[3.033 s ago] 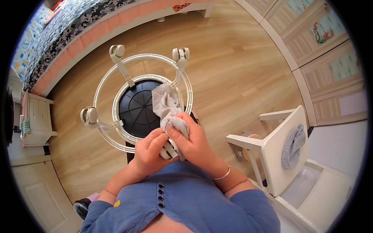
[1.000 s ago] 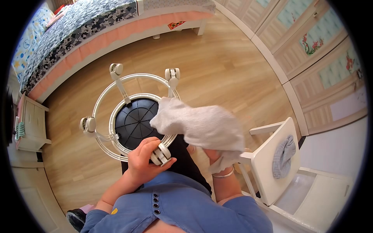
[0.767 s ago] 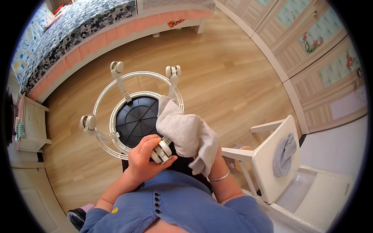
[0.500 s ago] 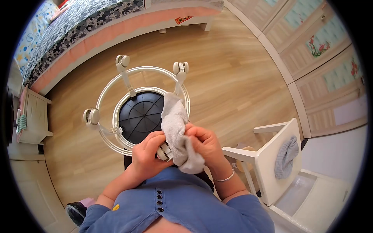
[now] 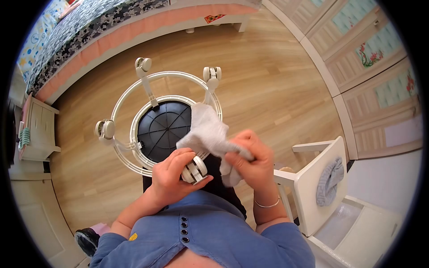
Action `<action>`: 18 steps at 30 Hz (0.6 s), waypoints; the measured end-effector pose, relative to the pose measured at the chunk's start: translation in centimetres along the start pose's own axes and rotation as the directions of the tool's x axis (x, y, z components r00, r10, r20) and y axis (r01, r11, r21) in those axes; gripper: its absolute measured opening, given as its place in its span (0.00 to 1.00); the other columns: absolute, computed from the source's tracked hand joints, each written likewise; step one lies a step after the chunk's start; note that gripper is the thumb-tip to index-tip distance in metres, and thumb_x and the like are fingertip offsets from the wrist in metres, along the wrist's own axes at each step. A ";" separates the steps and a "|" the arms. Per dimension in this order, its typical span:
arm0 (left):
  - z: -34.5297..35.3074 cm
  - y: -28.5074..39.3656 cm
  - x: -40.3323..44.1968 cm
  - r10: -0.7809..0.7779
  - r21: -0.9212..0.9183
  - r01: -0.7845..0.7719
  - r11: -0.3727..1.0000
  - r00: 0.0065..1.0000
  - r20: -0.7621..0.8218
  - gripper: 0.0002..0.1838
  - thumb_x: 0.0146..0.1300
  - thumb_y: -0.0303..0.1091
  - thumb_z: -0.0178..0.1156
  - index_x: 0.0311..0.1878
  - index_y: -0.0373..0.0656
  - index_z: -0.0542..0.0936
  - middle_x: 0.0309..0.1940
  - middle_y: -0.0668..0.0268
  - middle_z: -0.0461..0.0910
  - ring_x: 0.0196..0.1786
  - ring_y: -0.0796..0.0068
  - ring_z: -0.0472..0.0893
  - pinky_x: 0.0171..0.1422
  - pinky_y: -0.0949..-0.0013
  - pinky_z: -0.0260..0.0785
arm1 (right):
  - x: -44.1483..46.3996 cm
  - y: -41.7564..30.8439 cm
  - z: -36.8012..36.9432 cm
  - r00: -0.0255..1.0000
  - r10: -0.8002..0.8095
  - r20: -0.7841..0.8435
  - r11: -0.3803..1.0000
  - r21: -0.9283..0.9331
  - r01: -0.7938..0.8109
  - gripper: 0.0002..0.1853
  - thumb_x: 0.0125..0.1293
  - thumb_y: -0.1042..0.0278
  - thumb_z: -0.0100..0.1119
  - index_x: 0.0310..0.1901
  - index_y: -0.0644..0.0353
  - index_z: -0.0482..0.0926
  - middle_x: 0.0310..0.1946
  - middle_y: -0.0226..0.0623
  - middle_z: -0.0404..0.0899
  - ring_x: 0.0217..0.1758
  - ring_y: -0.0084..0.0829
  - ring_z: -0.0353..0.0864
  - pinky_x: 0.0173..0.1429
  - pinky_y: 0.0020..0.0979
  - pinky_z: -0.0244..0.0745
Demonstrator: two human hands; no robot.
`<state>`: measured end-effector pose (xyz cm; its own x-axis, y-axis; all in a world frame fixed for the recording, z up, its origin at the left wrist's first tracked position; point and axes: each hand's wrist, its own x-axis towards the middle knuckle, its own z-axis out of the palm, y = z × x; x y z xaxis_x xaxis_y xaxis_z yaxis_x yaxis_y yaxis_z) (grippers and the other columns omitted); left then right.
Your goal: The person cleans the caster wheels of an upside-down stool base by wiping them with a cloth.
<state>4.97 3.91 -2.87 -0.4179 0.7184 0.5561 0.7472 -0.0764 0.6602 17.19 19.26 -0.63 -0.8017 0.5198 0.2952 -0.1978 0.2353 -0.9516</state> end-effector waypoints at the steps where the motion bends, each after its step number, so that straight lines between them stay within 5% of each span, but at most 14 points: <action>1: 0.1 0.0 0.1 0.003 0.019 -0.002 1.000 1.000 -0.022 0.26 0.36 0.35 0.73 0.38 0.36 0.73 0.35 0.56 0.77 0.32 0.63 0.80 0.31 0.69 0.73 | 0.1 -0.3 0.3 1.000 0.000 -0.001 1.000 0.001 0.000 0.10 0.55 0.75 0.61 0.39 0.66 0.78 0.41 0.36 0.73 0.39 0.23 0.72 0.43 0.23 0.67; 3: 0.2 -0.1 0.1 0.009 0.032 -0.008 0.999 0.999 -0.036 0.24 0.36 0.38 0.72 0.36 0.36 0.74 0.34 0.58 0.77 0.31 0.64 0.79 0.30 0.70 0.73 | 0.2 -0.9 1.3 0.939 -0.127 0.319 0.966 -0.175 0.190 0.13 0.56 0.70 0.61 0.43 0.66 0.78 0.48 0.40 0.69 0.41 0.25 0.70 0.44 0.25 0.67; 4: 0.0 -0.1 0.0 -0.007 0.029 0.007 1.000 1.000 -0.009 0.24 0.36 0.37 0.72 0.35 0.36 0.74 0.33 0.58 0.77 0.30 0.64 0.79 0.29 0.69 0.73 | 0.0 -0.7 1.2 0.918 -0.076 0.388 0.997 -0.002 0.083 0.15 0.58 0.65 0.60 0.45 0.64 0.78 0.53 0.41 0.65 0.44 0.27 0.67 0.48 0.28 0.65; 8: -0.1 0.0 -0.1 -0.008 0.007 0.008 1.000 1.000 0.025 0.24 0.35 0.36 0.72 0.36 0.36 0.73 0.33 0.57 0.76 0.29 0.63 0.78 0.28 0.69 0.72 | -0.3 0.8 0.9 0.890 0.068 0.450 0.944 0.261 -0.204 0.16 0.58 0.63 0.60 0.46 0.62 0.77 0.53 0.40 0.64 0.49 0.31 0.65 0.55 0.29 0.59; 12: 0.0 -0.5 -0.5 0.024 0.031 -0.026 0.999 0.999 0.048 0.26 0.34 0.35 0.71 0.38 0.35 0.72 0.34 0.56 0.76 0.29 0.61 0.78 0.28 0.68 0.72 | -0.2 0.7 2.0 0.907 0.050 0.417 0.992 0.084 -0.093 0.15 0.58 0.70 0.59 0.47 0.57 0.72 0.50 0.38 0.64 0.51 0.33 0.65 0.56 0.31 0.59; 18: 0.5 -0.5 -0.9 0.030 0.067 -0.034 0.997 0.998 0.054 0.28 0.33 0.34 0.71 0.39 0.35 0.71 0.34 0.55 0.75 0.29 0.60 0.78 0.28 0.68 0.72 | -0.4 1.0 3.1 0.951 0.004 0.308 0.998 -0.064 0.017 0.12 0.61 0.66 0.56 0.43 0.60 0.69 0.44 0.37 0.67 0.47 0.29 0.67 0.54 0.28 0.61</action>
<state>5.19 3.64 -3.93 -0.3667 0.7520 0.5477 0.7936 -0.0543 0.6060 15.54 16.70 -1.93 -0.9372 0.2424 0.2507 -0.1747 0.2959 -0.9391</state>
